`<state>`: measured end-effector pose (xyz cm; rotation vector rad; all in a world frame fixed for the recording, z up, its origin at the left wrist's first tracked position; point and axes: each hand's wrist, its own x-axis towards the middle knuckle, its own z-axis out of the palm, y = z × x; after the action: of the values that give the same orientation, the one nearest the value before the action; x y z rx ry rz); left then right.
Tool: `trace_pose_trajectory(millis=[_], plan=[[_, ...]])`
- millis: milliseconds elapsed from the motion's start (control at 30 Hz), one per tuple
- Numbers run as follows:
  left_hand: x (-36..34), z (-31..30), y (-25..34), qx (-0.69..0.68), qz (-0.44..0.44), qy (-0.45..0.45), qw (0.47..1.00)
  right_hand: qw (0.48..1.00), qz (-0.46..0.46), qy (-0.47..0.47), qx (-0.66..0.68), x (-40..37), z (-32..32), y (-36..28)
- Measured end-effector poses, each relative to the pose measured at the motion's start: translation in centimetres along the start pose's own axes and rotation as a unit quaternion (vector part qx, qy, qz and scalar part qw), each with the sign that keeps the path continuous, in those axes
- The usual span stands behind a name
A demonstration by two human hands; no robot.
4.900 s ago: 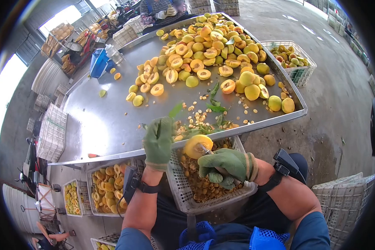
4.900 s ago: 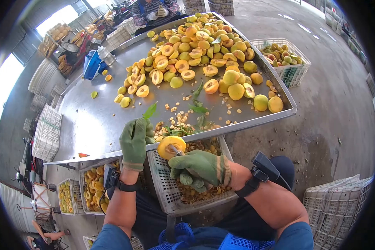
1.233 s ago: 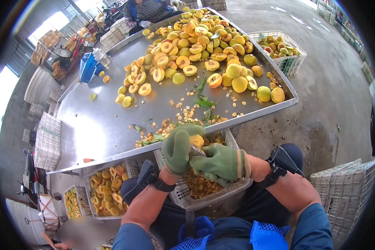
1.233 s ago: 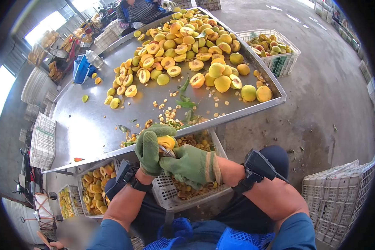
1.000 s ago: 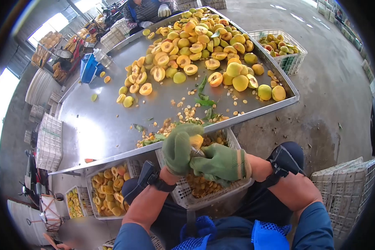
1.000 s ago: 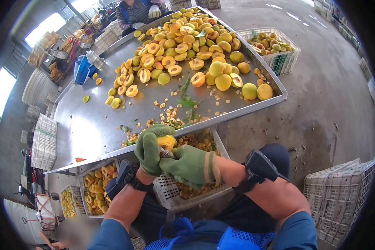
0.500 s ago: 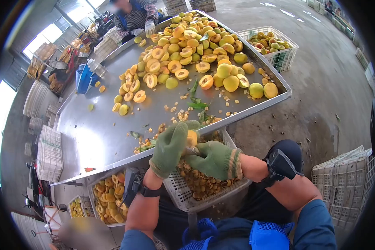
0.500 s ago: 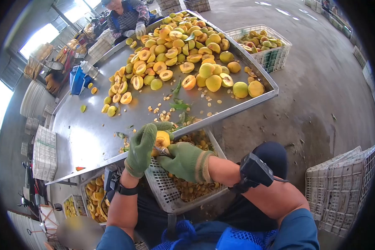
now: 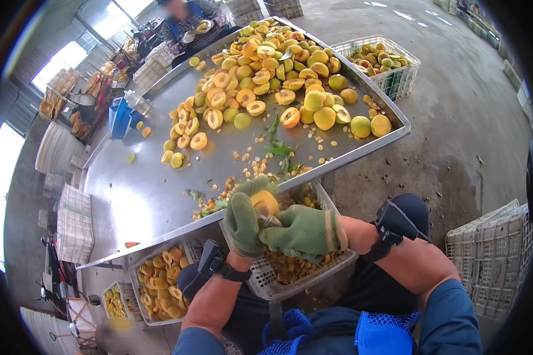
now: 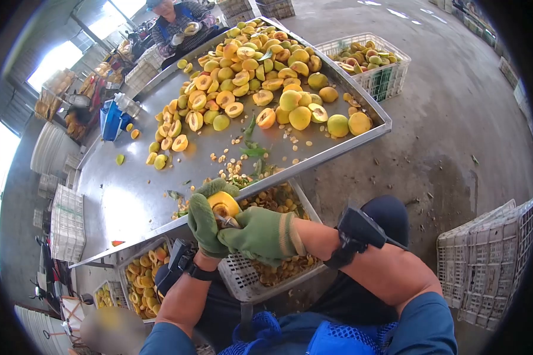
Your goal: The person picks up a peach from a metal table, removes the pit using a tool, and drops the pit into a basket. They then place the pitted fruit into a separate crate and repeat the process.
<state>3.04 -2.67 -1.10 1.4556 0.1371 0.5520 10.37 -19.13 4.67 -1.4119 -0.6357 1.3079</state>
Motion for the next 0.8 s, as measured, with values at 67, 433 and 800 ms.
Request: trace_pose_trajectory(millis=[67, 433, 800], plan=[[0.3, 0.0, 0.2, -0.012, -0.034, -0.038, 0.999, 0.999, -0.003, 0.010, -0.041, 0.7, -0.2, 0.8], [0.7, -1.6, 0.2, 0.044, -0.019, -0.144, 0.988, 0.994, 0.069, -0.065, 0.046, 0.0, -1.0, 0.6], [1.6, -3.3, 0.2, 0.271, 0.244, -0.198, 0.910, 0.972, 0.019, -0.188, 0.141, 1.6, -1.3, 3.7]])
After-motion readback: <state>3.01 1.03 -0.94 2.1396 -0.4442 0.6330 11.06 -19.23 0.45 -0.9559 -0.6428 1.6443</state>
